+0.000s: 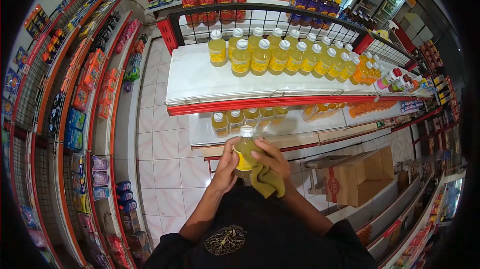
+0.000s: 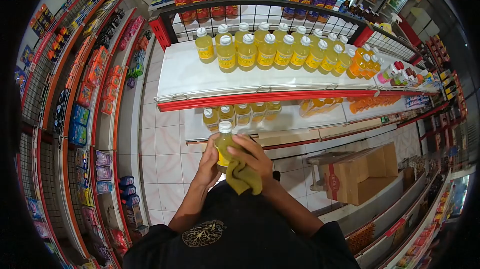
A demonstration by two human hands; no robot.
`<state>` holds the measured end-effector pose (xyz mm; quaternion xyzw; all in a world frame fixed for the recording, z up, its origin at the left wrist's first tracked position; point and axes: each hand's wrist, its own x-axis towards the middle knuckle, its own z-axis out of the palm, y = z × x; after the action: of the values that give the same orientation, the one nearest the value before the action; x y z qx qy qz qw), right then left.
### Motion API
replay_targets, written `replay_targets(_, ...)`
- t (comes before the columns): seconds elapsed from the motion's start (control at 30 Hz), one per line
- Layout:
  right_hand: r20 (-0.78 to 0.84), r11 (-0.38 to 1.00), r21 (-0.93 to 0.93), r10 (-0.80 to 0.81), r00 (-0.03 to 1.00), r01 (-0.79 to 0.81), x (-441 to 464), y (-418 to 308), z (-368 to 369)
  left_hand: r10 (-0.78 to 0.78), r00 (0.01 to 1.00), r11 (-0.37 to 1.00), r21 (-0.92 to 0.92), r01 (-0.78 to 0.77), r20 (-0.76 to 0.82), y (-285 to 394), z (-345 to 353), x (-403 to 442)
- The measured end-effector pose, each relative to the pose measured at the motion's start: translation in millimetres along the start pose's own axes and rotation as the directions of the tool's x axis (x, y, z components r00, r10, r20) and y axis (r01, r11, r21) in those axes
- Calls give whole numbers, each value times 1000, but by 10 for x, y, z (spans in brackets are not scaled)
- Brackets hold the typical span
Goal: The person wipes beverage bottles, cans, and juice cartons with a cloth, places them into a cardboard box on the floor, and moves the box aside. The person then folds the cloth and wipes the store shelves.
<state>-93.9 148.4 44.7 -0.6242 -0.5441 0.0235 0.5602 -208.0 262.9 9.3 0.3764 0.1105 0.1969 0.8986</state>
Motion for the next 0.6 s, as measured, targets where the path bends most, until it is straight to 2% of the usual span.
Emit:
replay_targets(0.07, 94, 972, -156, -165, 982, 178, 8, 6, -34, 3, 1000, 999, -44, -3, 0, 15, -35, -21)
replay_targets(0.1, 94, 972, -155, -164, 982, 177, 5, -6, -18, 4, 1000, 998, -67, -4, 2, 13, -46, -29)
replay_targets(0.2, -117, 992, 72, 107, 987, -99, 13, -51, 60, 62, 997, 997, -56, -59, 52, -52, -53, -18)
replay_targets(0.27, -104, 993, 53, 113, 988, -108, -30, -11, 98, 93, 993, 995, -50, -89, 78, -61, -14, -11)
replay_targets(0.37, -78, 992, 11, 125, 989, -125, -98, 14, 118, 108, 990, 992, -63, -114, -87, -72, 69, -16)
replay_targets(0.4, -34, 997, -50, 56, 998, -57, -106, -11, 108, 108, 990, 991, -64, -114, -86, -80, 56, -10)
replay_targets(0.47, 68, 984, -159, -75, 995, 85, -125, -59, 97, -39, 983, 964, -267, -11, -180, -114, -32, 2)
replay_targets(0.5, 68, 984, -158, -75, 995, 85, -136, -71, 96, -118, 970, 929, -368, 31, -214, -126, -79, 8)
replay_targets(0.6, 181, 954, -225, -157, 971, 197, -160, -88, 75, -119, 979, 941, -334, 58, -165, -125, -202, 33)
